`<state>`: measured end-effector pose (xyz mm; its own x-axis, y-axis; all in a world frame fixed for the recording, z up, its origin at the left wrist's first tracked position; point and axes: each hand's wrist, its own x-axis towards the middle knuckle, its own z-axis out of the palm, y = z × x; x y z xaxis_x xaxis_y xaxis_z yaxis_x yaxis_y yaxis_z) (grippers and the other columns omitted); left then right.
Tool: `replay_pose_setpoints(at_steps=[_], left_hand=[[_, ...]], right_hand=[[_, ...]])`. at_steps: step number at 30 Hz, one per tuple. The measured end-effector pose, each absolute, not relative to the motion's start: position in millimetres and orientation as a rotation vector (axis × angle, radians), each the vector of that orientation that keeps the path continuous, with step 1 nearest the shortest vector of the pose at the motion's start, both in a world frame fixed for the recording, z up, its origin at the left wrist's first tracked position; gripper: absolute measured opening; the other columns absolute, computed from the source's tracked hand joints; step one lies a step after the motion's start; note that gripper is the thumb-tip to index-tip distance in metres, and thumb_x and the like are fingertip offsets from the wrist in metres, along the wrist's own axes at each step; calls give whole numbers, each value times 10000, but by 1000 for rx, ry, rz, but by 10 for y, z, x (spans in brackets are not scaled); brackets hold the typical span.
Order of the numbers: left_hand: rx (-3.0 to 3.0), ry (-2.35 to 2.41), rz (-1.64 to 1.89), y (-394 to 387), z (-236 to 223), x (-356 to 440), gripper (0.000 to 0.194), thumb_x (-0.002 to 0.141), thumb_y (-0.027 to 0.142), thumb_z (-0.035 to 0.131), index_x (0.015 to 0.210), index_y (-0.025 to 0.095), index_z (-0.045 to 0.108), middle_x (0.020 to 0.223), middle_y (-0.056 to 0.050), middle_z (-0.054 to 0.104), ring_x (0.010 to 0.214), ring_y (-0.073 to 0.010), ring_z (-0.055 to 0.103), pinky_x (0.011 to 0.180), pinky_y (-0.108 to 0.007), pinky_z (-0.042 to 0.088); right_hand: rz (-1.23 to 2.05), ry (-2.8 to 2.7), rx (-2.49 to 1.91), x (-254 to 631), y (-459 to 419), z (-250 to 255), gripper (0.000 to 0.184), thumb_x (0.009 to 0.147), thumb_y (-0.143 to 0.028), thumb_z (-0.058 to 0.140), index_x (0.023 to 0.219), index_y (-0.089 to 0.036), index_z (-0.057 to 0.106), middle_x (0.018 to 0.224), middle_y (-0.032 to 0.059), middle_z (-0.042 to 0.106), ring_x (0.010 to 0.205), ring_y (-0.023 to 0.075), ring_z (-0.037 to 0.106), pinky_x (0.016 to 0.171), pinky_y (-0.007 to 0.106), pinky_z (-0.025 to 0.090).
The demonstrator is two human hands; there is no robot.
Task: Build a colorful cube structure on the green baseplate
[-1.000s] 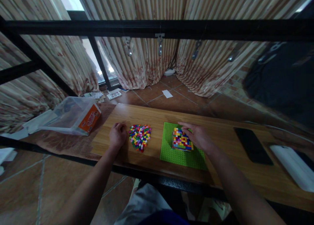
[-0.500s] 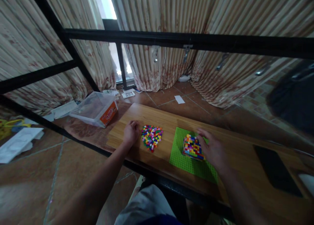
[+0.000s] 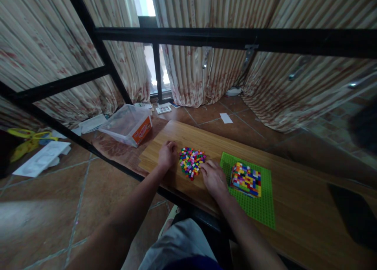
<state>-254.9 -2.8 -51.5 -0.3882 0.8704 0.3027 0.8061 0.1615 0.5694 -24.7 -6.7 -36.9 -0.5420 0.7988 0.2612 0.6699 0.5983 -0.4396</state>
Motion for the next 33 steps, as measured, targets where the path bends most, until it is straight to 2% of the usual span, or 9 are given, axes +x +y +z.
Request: replay_pose_setpoints(at_steps=[7,11,14,21,27,33], left_hand=[[1659,2332,1045,-22,-535,-2553,237,847,104,490,862,190,710,986,-75,685,936,-183,636,860,-274,483],[1663,2328,1058,-22,-536,-2549,236,845,103,491,863,189,710,993,-77,687,936,-186,637,855,-280,485],[1671,2316,1080,-22,-541,-2550,239,843,101,486,861,184,710,994,-78,688,941,-188,636,857,-283,484],[1691,2322,1063,-22,-553,-2561,236,852,111,485,868,182,710,983,-80,688,932,-190,635,847,-285,482],[1688,2314,1078,-20,-554,-2561,235,849,105,489,865,180,711,993,-82,689,940,-190,637,852,-284,484],[1686,2311,1082,-19,-555,-2561,243,848,100,486,876,184,712,998,-83,689,947,-188,642,862,-281,485]], right_hand=[[350,-2434,-1223,-172,-114,-383,207,941,-199,489,864,-211,681,914,58,640,926,204,557,872,314,428],[360,-2485,-1219,-115,-144,-357,179,929,-209,503,937,-211,681,955,65,644,943,215,555,874,326,418],[364,-2528,-1208,-134,-145,-349,197,935,-223,492,976,-215,685,988,75,646,972,222,547,881,332,409],[321,-2497,-1219,-198,-202,-429,283,967,-217,423,872,-218,690,908,67,627,911,201,541,818,300,400],[325,-2391,-1274,-190,-296,-524,319,983,-219,388,889,-234,693,868,45,617,844,169,565,749,266,402],[452,-2234,-1263,-229,-256,-514,257,972,-291,447,1024,-195,680,952,64,679,897,182,619,826,280,446]])
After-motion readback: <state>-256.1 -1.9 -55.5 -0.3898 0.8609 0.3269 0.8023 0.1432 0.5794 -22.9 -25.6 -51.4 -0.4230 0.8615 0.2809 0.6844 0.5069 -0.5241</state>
